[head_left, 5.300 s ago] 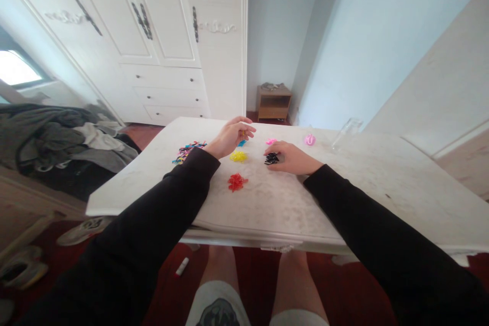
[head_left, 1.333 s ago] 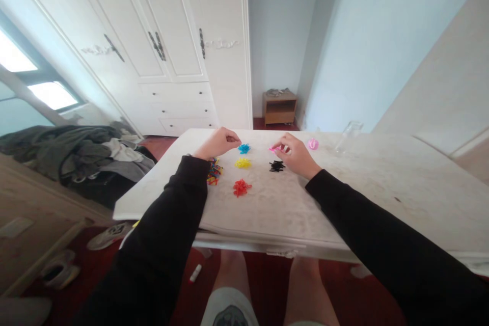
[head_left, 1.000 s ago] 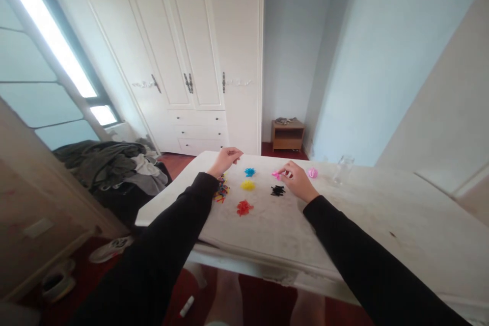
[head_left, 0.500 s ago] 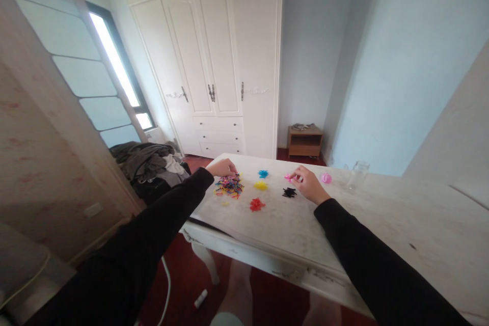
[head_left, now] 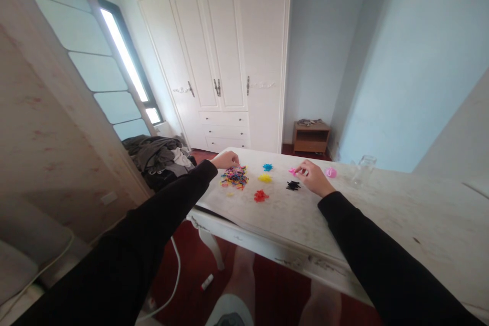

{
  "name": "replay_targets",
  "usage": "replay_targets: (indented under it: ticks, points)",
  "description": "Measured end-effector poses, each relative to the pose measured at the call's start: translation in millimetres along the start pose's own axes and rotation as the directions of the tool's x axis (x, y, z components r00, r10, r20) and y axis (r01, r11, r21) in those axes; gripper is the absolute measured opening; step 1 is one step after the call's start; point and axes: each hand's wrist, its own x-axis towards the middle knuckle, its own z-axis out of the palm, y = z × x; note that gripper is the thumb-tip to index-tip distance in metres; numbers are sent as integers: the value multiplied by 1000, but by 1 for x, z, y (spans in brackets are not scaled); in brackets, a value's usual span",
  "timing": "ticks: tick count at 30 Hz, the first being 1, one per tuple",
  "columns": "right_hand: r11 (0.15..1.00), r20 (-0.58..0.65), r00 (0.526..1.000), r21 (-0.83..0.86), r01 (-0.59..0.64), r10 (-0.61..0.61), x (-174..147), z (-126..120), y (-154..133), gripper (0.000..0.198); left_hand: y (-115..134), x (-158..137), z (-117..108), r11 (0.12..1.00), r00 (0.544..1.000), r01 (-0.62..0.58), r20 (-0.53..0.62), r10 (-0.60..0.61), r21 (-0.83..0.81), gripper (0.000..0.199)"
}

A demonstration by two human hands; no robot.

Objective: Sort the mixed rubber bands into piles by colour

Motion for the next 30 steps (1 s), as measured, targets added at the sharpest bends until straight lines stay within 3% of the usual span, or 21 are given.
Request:
replay_targets:
  ticks: [10, 19, 30]
  points:
    - [1000, 27, 1000, -15, 15, -15, 0, -1, 1, 12, -9, -6, -12, 993, 998, -5, 67, 13, -118, 18]
    - [1000, 41, 999, 0, 9, -9, 1, 3, 11, 10, -22, -12, -20, 971, 999, -28, 34, 37, -237, 26]
    - [1000, 51, 998, -11, 29, -28, 0, 2, 9, 11, -20, -20, -24, 958, 999, -20, 24, 28, -287, 29]
